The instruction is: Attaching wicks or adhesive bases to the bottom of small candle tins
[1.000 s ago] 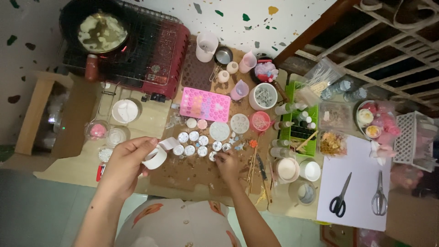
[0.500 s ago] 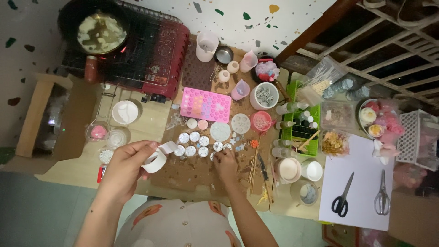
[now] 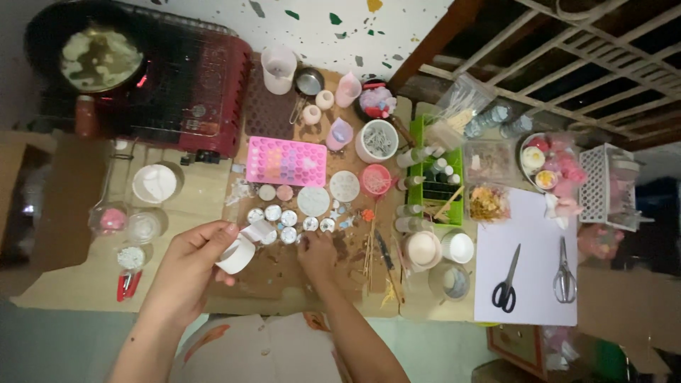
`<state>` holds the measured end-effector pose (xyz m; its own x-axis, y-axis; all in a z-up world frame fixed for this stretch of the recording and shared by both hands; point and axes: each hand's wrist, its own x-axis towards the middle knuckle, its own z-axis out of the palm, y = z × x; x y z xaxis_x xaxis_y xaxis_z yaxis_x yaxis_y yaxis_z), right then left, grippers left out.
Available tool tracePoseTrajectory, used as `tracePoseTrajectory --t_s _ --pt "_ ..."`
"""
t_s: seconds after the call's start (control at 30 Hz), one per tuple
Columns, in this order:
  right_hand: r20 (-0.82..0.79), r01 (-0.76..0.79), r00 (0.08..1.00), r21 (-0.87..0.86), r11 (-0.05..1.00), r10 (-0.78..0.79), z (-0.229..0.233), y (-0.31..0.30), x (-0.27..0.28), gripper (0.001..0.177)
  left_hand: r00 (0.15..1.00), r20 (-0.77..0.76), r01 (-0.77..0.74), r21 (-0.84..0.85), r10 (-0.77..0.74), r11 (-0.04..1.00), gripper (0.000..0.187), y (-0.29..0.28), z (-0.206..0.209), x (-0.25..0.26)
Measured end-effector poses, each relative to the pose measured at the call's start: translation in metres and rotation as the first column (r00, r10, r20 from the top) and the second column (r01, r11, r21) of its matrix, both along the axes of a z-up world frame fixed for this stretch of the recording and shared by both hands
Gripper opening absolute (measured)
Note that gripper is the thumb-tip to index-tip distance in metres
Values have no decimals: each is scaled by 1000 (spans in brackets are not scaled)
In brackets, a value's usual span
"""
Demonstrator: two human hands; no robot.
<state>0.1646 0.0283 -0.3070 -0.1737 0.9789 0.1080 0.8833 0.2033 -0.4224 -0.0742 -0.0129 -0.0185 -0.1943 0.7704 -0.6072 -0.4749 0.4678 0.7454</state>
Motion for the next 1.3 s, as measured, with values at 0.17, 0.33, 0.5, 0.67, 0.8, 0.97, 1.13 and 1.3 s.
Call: tracePoseTrajectory --t_s 0.17,0.33,0.5,0.67,0.8,0.97,1.13,1.3 --pt "-81 215 955 -476 853 -286 62 31 25 20 999 15 42 -66 -41 997 31 9 19 18" --pt "46 436 899 -189 880 -435 18 76 85 19 999 9 51 -72 -51 996 32 6 21 30" --pt "292 428 876 -105 898 -384 -8 94 96 36 998 29 53 -146 -50 988 30 5 36 46" --pt "323 430 870 -134 893 -371 -9 96 95 29 996 60 80 -152 -72 985 30 5 28 55" --pt "316 333 899 -49 942 -301 2 91 94 24 993 100 72 -148 -57 986 30 4 24 57" --pt "-4 346 938 -90 934 -348 23 91 97 21 996 84 49 -184 -34 982 33 7 32 56" --pt "-392 349 815 -254 902 -426 73 86 114 24 998 59 32 -193 -21 981 35 10 29 56" --pt "-721 220 506 -424 879 -474 144 65 119 9 991 137 -2 -51 9 999 33 16 6 57"
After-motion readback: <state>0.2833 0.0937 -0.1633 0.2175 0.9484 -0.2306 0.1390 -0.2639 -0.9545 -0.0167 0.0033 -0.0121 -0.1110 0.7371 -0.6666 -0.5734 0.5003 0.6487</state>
